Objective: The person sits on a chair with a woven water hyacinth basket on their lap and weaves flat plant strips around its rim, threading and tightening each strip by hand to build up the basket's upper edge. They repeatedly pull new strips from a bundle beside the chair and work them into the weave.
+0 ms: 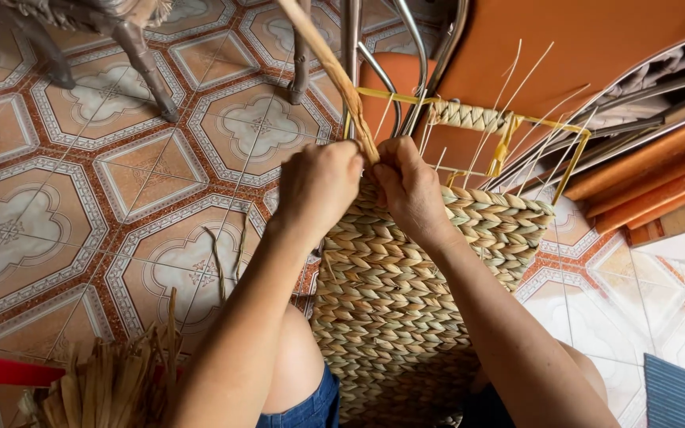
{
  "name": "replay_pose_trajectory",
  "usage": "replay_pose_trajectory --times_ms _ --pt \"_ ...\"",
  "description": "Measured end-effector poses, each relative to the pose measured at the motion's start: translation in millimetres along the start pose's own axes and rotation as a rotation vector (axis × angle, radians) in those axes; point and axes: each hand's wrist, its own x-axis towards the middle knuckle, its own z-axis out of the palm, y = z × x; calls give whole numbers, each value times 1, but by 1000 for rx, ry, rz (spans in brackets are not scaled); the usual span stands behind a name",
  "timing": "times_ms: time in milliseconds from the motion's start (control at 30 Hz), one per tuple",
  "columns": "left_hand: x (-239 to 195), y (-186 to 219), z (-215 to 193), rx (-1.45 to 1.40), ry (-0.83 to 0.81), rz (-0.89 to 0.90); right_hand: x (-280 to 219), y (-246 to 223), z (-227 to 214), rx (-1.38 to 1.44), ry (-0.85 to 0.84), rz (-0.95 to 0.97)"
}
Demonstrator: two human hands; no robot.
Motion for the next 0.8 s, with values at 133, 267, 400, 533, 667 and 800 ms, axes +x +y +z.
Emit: replay_pose_trajectory --times_ms 133,267,400,533,667,800 --pt "4 -5 -2 -123 -66 78 0 0 -4 64 -37 89" --pt "-17 -12 -14 -283 -68 84 6 0 -6 161 -8 165" --pt "-40 -18 -14 -446 219 493 6 -8 9 40 38 109" --pt "-38 -7 -31 -344 249 229 6 9 11 -345 -4 -190" --pt "-31 -17 -31 28 -69 -226 4 -13 10 -102 3 58" --pt "-38 -25 -25 60 219 118 13 9 18 -214 100 -18"
